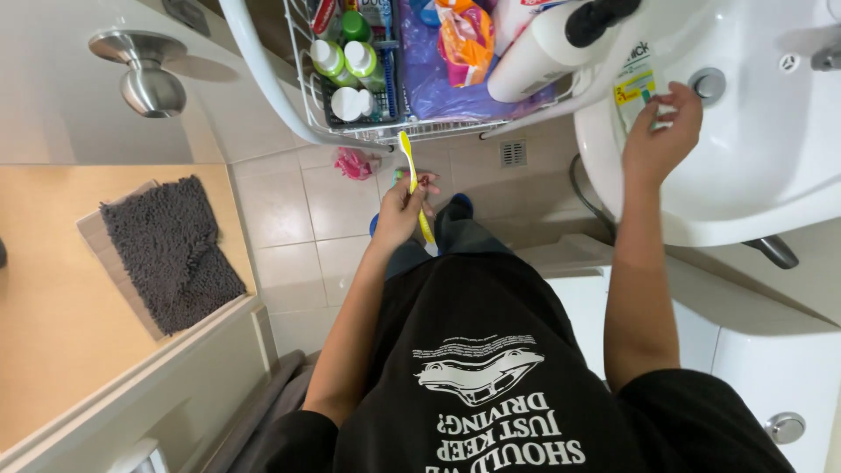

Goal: The person organizes various toiletries in a bathroom, moving items such as toothpaste, toothbrushes, and bottles from the sink area onto a white wire rack. The person handles multiple toothbrushes, including a new pack, and arranges them on the rack.

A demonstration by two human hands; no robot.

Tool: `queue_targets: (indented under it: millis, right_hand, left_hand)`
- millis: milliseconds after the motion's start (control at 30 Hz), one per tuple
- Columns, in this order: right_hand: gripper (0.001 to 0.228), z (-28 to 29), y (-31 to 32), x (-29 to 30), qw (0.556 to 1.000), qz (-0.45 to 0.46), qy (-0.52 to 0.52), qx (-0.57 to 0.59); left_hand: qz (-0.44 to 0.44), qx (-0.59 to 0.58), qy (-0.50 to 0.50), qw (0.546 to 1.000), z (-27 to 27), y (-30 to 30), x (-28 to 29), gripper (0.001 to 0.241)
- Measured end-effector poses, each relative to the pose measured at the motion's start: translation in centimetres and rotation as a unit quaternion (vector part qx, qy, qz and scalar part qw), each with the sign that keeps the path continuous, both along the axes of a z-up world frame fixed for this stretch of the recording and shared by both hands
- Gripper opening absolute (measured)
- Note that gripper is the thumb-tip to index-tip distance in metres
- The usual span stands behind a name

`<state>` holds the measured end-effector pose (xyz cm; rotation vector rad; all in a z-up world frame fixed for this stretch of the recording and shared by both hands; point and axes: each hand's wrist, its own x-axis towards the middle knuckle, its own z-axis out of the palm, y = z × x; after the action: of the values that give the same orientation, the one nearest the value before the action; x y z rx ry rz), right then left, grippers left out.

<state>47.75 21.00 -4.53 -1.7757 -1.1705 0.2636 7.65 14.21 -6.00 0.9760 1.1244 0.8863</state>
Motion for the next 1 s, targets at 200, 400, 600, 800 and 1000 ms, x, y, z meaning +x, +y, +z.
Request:
queue_targets:
  millis: [200, 400, 600, 800, 1000]
  right_hand:
    - [0.067, -12.3, 3.7, 9.8, 0.958, 0.059, -0.141, -0.243]
    - [0.06, -6.2, 2.6, 6.9, 0.922, 0.032, -0.204, -0.329]
    - [0.036, -5.6, 0.9, 9.3, 0.983, -0.027, 0.092, -0.157]
    - [0.029, 6.6, -4.1, 4.1, 0.863, 0.084, 0.498, 0.015]
    - [0.043, 10.3, -4.7, -5.2, 0.774, 0.281, 0.564, -0.059]
  left_hand:
    - [-0.016, -0.002, 0.076, 0.997, 0.5, -2.0, 0.1, 0.026]
    - [-0.005, -0.011, 0.041, 0.999, 0.4, -4.0, -0.7, 0.026]
    - [0.036, -0.02, 0.016, 0.999, -0.1, -4.8, -0.9, 0.023]
    - [0.047, -0.003, 0.022, 0.999, 0.0, -4.4, -0.9, 0.025]
    - [0.066, 0.014, 0.003, 0.998, 1.2, -4.3, -0.6, 0.028]
